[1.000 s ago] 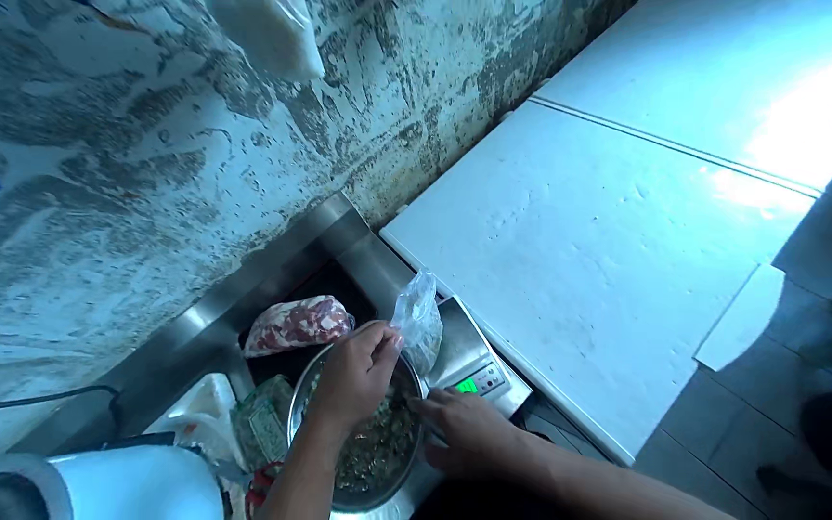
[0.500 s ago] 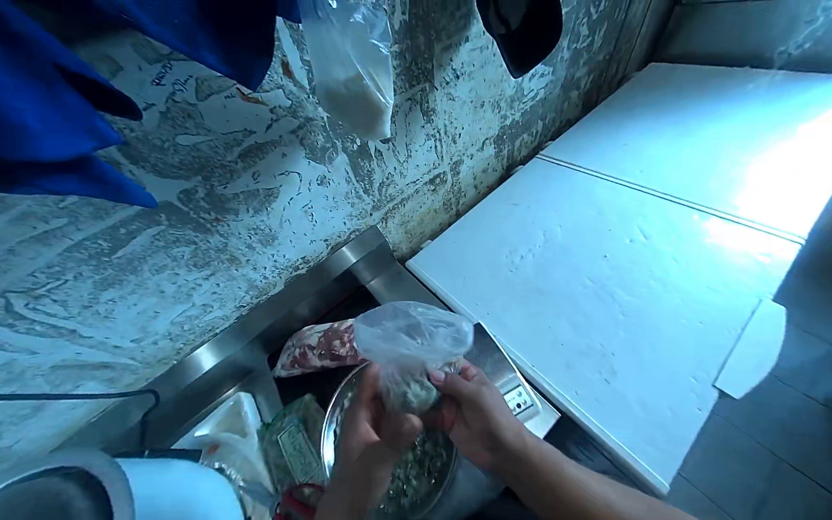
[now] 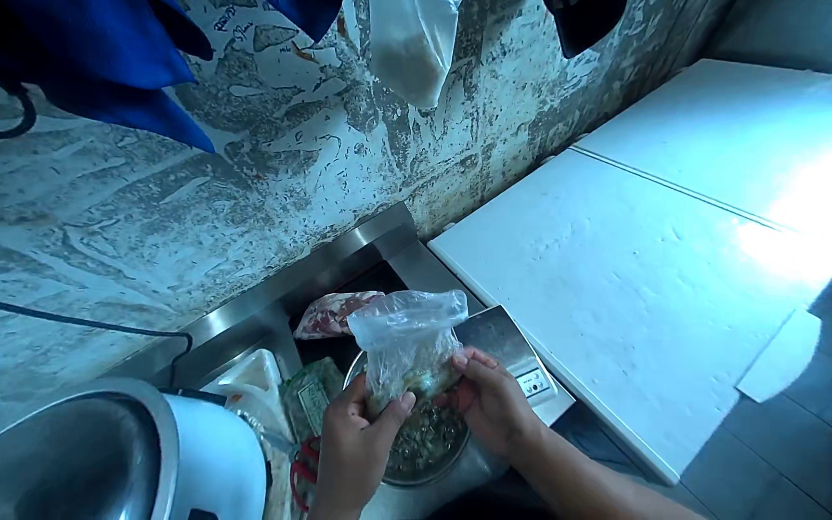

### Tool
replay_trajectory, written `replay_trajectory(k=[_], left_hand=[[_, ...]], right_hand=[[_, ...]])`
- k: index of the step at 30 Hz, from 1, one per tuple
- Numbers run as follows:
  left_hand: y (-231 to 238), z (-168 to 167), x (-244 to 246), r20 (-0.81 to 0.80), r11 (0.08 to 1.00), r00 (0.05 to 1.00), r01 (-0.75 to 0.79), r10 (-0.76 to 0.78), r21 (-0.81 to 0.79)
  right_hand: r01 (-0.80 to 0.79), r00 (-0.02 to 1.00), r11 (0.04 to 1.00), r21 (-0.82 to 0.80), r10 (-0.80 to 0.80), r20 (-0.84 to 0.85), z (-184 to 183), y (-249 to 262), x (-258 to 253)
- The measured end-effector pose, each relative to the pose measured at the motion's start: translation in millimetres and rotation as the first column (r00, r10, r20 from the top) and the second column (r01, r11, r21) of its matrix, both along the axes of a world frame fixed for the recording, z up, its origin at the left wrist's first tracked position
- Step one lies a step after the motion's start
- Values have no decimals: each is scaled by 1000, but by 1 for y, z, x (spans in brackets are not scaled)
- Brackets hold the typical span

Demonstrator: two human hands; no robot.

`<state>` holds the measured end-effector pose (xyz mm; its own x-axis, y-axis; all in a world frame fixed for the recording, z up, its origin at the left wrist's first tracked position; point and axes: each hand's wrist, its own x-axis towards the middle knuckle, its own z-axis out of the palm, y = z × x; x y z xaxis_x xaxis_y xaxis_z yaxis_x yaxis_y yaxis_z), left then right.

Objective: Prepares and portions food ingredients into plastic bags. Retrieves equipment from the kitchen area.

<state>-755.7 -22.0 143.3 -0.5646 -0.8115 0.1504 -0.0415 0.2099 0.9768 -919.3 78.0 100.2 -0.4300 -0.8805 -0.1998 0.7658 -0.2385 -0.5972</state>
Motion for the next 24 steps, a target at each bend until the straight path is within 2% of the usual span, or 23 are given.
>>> replay_trajectory(k=[5, 8, 12, 17, 19, 24], left_hand=[[1, 11, 3, -118, 1000, 993, 23, -24, -6], [-1, 21, 7, -104, 985, 992, 47, -65, -169], [-3, 27, 4, -64, 920, 998, -32, 8, -391], [-4, 31, 4, -2, 917, 1000, 7, -8, -398], [-6, 30, 7, 15, 929, 999, 50, -48, -367], [-10, 27, 4, 22, 883, 1000, 22, -13, -469]], right_hand=[[2, 1000, 998, -66, -2, -3, 14, -3, -2], [-120, 993, 982, -144, 120, -9, 16, -1, -9], [-68, 998, 993, -95, 68, -7, 20, -5, -7], [-62, 998, 993, -102, 62, 3, 20, -6, -5], [-117, 993, 986, -115, 117, -11, 19, -2, -8], [-123, 992, 990, -65, 123, -5, 19, -2, -5]])
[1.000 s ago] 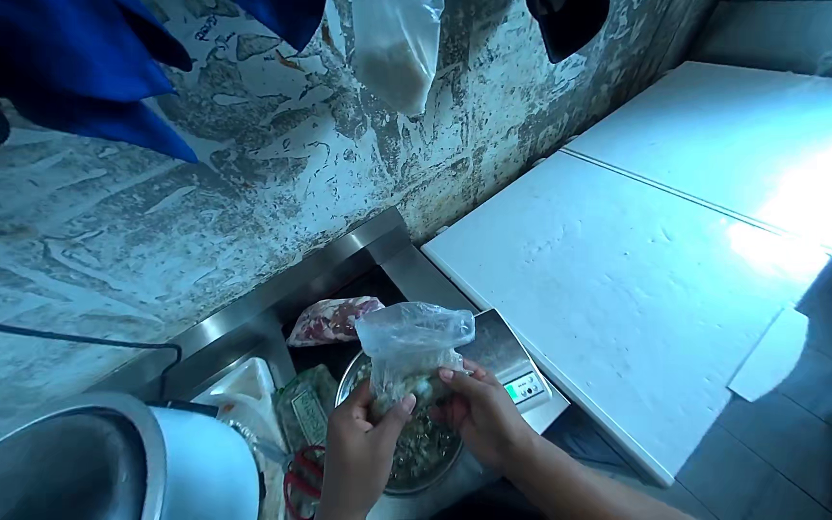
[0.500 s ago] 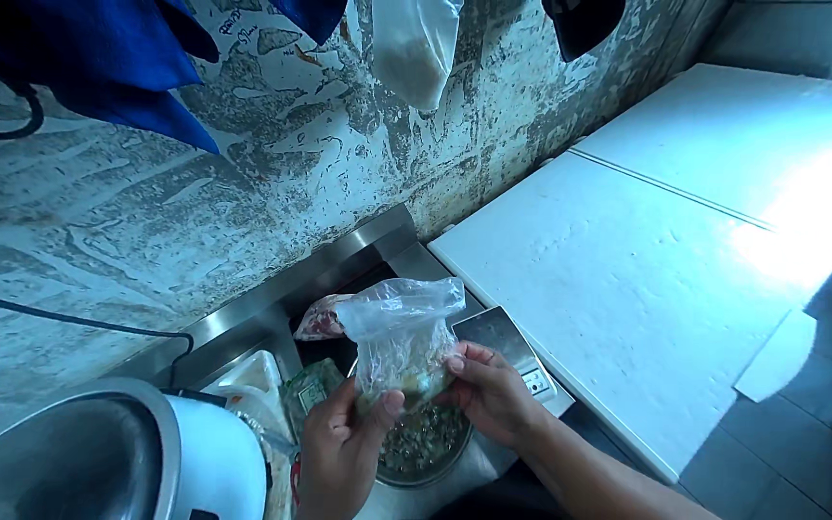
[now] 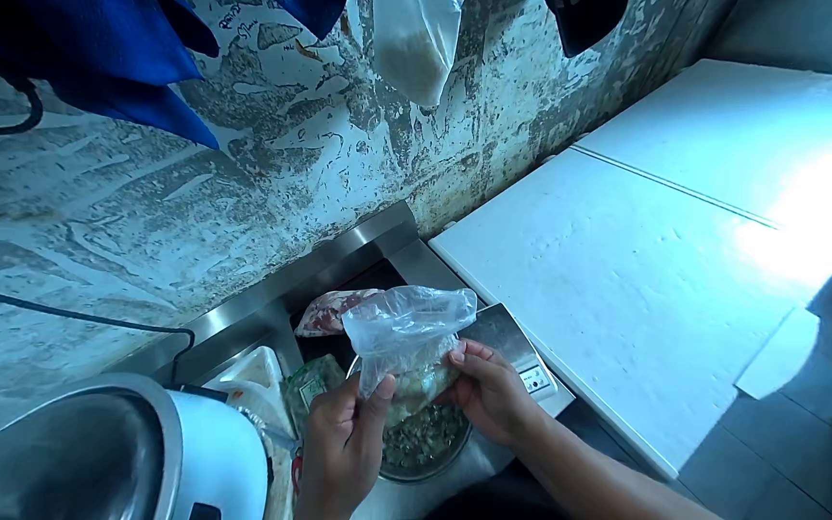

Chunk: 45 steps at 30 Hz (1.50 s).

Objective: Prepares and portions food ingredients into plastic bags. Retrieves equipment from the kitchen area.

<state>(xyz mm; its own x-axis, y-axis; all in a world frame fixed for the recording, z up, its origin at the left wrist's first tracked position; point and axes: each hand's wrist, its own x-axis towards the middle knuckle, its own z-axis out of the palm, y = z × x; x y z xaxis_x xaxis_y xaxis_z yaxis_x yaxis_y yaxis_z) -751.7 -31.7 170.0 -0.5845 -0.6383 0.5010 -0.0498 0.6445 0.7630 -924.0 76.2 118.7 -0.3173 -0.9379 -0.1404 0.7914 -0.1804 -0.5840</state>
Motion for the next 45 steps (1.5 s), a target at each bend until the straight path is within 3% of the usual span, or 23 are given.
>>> replay_trajectory(k=[3, 6, 9, 12, 16, 20, 24, 27, 29, 31, 33, 35, 38, 41, 43, 45], left_hand=[[0, 1, -4, 26, 1000, 1000, -17, 17, 6], [-2, -1, -3, 51, 995, 998, 30, -35, 98], [-5, -3, -3, 59, 999, 998, 17, -20, 48], [-6, -13, -9, 122, 999, 993, -7, 1, 46], [-8, -43, -16, 247, 982, 969, -39, -8, 185], [-10, -52, -14, 232, 964, 972, -24, -39, 264], [-23, -45, -22, 232, 986, 973, -17, -21, 164], [-33, -51, -20, 224, 987, 974, 1, -37, 159], [-38, -61, -2, 212, 967, 975, 15, -71, 256], [-40, -80, 29, 243, 948, 970, -88, 12, 305], [-35, -107, 63, 369, 907, 902, -333, 225, 259], [-23, -127, 98, 527, 812, 764, -543, 372, 214], [3, -138, 140, 659, 672, 592, -720, 465, 172], [33, -139, 173, 746, 586, 456, -803, 485, 110], [51, -143, 195, 753, 557, 405, -828, 518, 62], [71, -154, 214, 718, 537, 377, -843, 585, 5]], right_hand=[[-38, 999, 999, 12, 39, -33, -2, 1, -3], [34, 992, 997, 63, -26, -124, 0, 0, -6], [-40, 979, 999, -5, 38, -200, -1, 0, -17], [-165, 906, 986, -4, 150, -397, 4, 0, -25], [-112, 772, 953, 282, 262, -579, 9, -4, -35], [-28, 735, 967, 252, 191, -650, 0, -8, -38], [-75, 453, 955, 285, 288, -844, 9, -26, -42], [-61, 418, 941, 332, 326, -848, 10, -38, -49], [15, 422, 930, 367, 327, -846, 10, -41, -60], [184, 361, 919, 349, 267, -893, 4, -44, -80], [399, 232, 879, 262, 180, -956, -3, -50, -100], [553, 96, 814, 178, 150, -984, -5, -65, -112], [653, 58, 737, 174, 181, -982, -17, -106, -113], [510, 142, 755, 413, 400, -906, -53, -134, -111], [387, 82, 746, 542, 558, -826, -62, -129, -94], [341, 25, 776, 531, 557, -830, -57, -108, -68]])
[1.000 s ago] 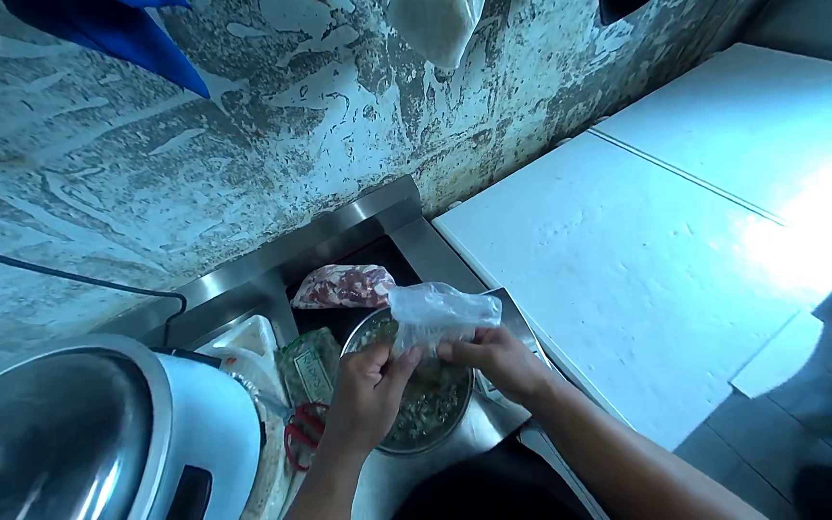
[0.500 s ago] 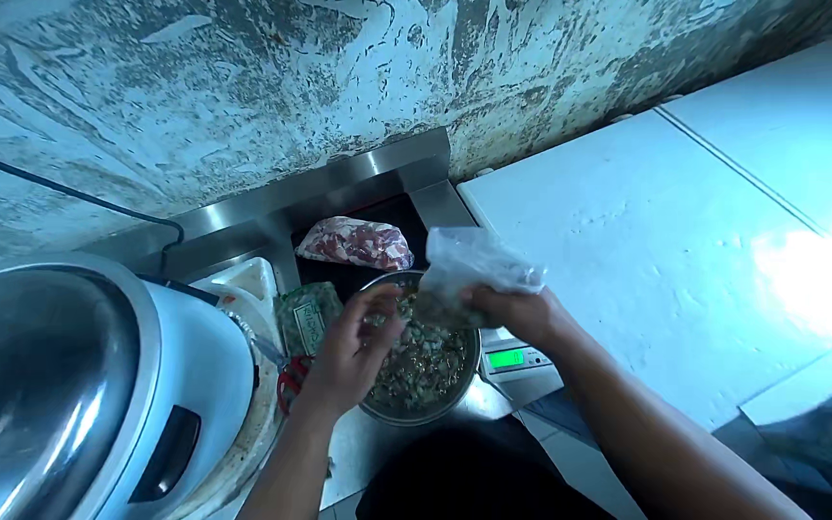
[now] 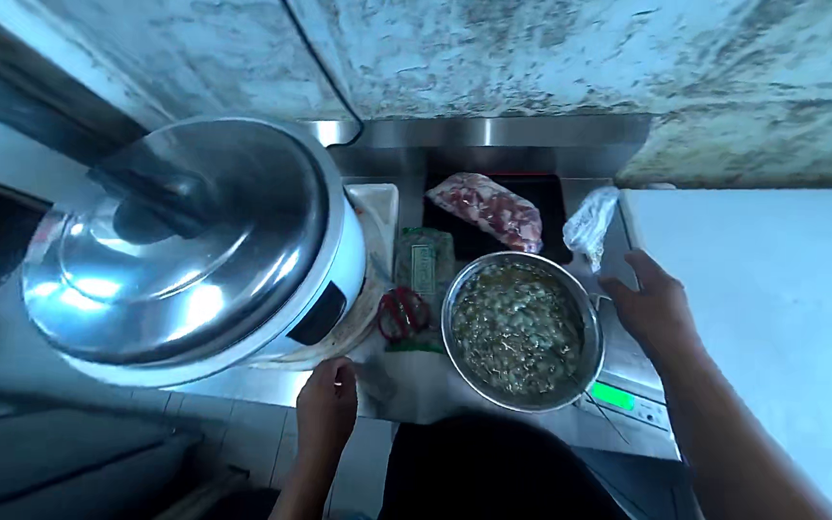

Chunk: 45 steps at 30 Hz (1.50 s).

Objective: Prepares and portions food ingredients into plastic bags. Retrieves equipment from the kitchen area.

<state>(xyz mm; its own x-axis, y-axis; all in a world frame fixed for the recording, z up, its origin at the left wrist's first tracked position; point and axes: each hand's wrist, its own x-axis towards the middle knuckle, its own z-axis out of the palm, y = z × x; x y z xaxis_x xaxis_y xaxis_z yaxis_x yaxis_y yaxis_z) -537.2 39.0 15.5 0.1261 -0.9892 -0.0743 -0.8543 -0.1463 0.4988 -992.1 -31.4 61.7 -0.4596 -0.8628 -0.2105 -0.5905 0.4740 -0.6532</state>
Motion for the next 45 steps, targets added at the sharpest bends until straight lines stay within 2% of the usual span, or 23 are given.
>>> replay_trajectory(k=[1, 3, 6, 8, 9, 11, 13, 16, 18, 20, 22, 24, 26, 28, 32, 38, 41, 43, 45], left_hand=[[9, -7, 9, 13, 999, 1000, 26, -25, -30], [19, -24, 23, 49, 983, 982, 185, -184, -19], [17, -57, 32, 237, 897, 874, 441, -424, -23], [11, -70, 34, 273, 873, 848, 486, -455, -53], [2, -67, 30, 258, 872, 850, 487, -458, -56], [-15, -45, 11, 123, 865, 861, 500, -493, -33], [-26, -21, -17, -18, 799, 806, 584, -592, -140], [-30, 13, -74, -191, 619, 595, 698, -781, -359], [-30, 31, -109, -308, 533, 437, 727, -845, -433], [-33, 45, -131, -503, 549, 324, 732, -801, -403], [-40, 59, -138, -700, 564, 207, 758, -684, -327], [-39, 67, -145, -768, 551, 157, 784, -621, -286], [-31, 71, -155, -794, 583, 160, 764, -587, -276], [-23, 73, -165, -805, 611, 171, 743, -569, -274], [-28, 73, -166, -738, 541, 178, 791, -651, -286], [-33, 76, -165, -599, 434, 187, 850, -779, -298], [-33, 77, -165, -544, 388, 158, 857, -824, -340], [-34, 78, -162, -598, 382, 92, 843, -796, -379], [-31, 78, -159, -701, 418, 20, 814, -713, -403]], right_hand=[[-24, 1000, 999, -35, 24, -1, 4, 15, 13], [-80, 997, 990, -117, 79, -9, 6, 41, 31], [-144, 990, 974, -177, 144, -15, 15, 68, 55], [-175, 984, 967, -185, 175, -16, 22, 82, 72], [-175, 984, 964, -199, 176, -11, 25, 90, 79], [-164, 986, 960, -227, 166, -12, 34, 105, 95], [-152, 979, 965, -214, 177, 103, 42, 117, 114], [-189, 849, 969, -156, 241, 469, 47, 124, 136], [-89, 745, 979, -183, 187, 640, 48, 128, 139], [130, 668, 963, -237, 92, 739, 48, 135, 133], [331, 548, 911, -246, 26, 836, 52, 143, 120], [424, 425, 874, -236, 38, 904, 53, 151, 113], [435, 321, 873, -219, 77, 944, 49, 156, 114], [428, 289, 886, -179, 54, 956, 46, 154, 118], [393, 342, 907, -148, 5, 940, 49, 153, 111], [259, 384, 960, -110, 2, 923, 54, 151, 108], [301, 301, 948, -107, 12, 953, 54, 145, 108], [382, 213, 920, -85, 2, 977, 53, 140, 110], [422, 142, 905, -44, -17, 990, 56, 137, 112]])
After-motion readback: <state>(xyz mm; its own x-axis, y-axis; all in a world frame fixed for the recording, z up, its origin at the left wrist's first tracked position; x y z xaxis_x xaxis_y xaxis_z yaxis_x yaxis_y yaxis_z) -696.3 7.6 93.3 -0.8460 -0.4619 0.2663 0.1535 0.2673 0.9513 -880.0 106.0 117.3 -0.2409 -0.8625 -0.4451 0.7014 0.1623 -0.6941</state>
